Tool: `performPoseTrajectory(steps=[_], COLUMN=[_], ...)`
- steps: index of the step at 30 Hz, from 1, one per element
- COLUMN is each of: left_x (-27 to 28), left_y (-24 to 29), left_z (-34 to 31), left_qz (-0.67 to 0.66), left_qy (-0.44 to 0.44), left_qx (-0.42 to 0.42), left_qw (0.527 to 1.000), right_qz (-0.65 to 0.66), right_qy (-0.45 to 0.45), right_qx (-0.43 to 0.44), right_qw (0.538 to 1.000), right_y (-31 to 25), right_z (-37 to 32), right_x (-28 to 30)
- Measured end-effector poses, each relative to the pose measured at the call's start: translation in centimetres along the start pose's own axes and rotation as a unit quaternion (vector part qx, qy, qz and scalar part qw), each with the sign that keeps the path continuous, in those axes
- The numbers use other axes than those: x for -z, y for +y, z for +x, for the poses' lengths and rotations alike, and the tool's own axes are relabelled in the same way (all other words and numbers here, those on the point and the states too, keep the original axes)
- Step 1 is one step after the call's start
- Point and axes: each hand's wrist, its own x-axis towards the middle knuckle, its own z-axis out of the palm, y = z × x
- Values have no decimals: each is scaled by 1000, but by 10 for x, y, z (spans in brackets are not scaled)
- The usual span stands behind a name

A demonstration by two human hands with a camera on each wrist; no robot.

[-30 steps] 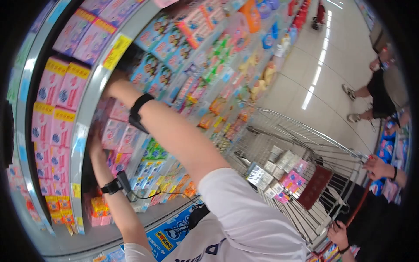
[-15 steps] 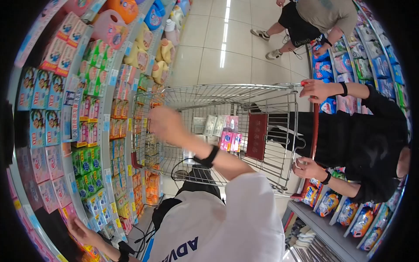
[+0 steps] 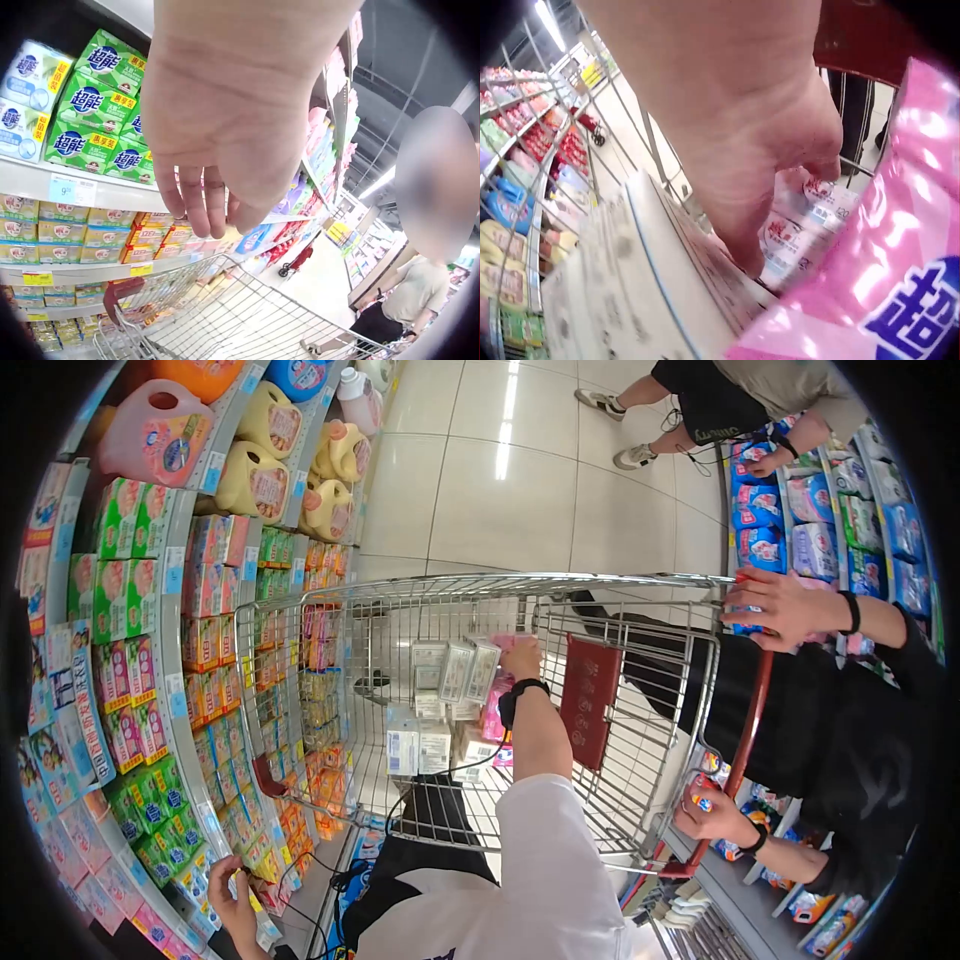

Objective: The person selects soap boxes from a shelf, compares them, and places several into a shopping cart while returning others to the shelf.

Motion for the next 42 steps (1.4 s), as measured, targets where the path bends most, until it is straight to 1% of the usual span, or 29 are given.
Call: performPoseTrajectory(steps=[1, 2, 4, 5, 6, 8, 9, 11, 12, 14, 16, 18, 21, 23, 26, 28, 30, 32, 33, 34, 36, 37, 38, 39, 40, 41, 42], left_x=[0, 0, 3, 3, 2, 0, -3, -10, -11, -12, -8, 0, 8, 13, 10, 6, 7, 7, 8, 6, 6, 8, 11, 14, 18, 22, 25], left_y=[2, 0, -11, -14, -14, -11, -7, 2, 6, 12, 13, 11, 2, -6, -12, -7, 1, 8, 10, 14, 40, 47, 53, 58, 63, 69, 77], left_z=[2, 4, 8, 10, 15, 22, 26, 34, 36, 37, 34, 29, 18, 10, 5, 7, 9, 7, 7, 10, 9, 7, 4, 0, -3, -6, -10], left_qz=[16, 19, 15, 17, 19, 37, 39, 38, 39, 54, 54, 54, 54, 37, 26, 22, 17, 3, 6, 7, -2, 0, 1, -5, -6, -5, -8], left_qy=[-7, -7, -27, -27, -28, -38, -37, -26, -26, -26, -22, -20, -9, 6, 8, 6, -35, -32, -44, -56, -57, -67, -75, -68, -69, -70, -62], left_qx=[18, 21, 44, 47, 48, 44, 45, 49, 49, 35, 35, 36, 38, 60, 63, 50, 8, 1, -25, -55, -73, -98, -123, -132, -158, -182, -188], left_qw=[1000, 1000, 999, 998, 998, 998, 998, 998, 998, 998, 998, 998, 998, 998, 998, 998, 999, 999, 999, 997, 996, 993, 990, 989, 985, 981, 980], right_qz=[5, 4, 77, 51, 51, 85, 85, 89, 90, 96, 99, 105, 115, 108, 78, 114, 110, 161, 169, 175, 225, 269, 270, 420, 553, 571, 572], right_qy=[-32, -35, 103, 45, 43, 69, 66, 102, 101, 54, 80, 79, 85, 90, 105, 93, 108, 82, 50, 62, 109, 121, 132, 78, 20, -4, 0], right_qx=[-34, -34, -17, -40, -41, -42, -41, -16, -15, -42, -46, -33, -49, -58, -67, -47, -35, 24, -31, -28, 13, 35, 39, 114, 189, 197, 206], right_qw=[999, 999, 992, 997, 997, 993, 993, 991, 991, 993, 991, 991, 989, 988, 989, 988, 987, 983, 984, 982, 968, 955, 953, 897, 811, 797, 794], right_y=[2, 7, 9, -2, -2, -6, -6, 0, -3, -16, -17, -15, -17, -17, -23, -26, -8, 1, -17, -17, -5, -1, 5, 4, 2, 3, -4], right_z=[5, 6, 2, -19, -16, -10, -5, 8, 3, -14, -17, -18, -21, -21, -50, -64, -63, -65, -99, -105, -125, -135, -143, -156, -169, -185, -224], right_x=[-14, -27, -44, -17, -19, -22, -26, -39, -33, -12, -14, -14, -6, -7, 27, 50, 56, 76, 120, 133, 151, 161, 167, 176, 186, 194, 214])
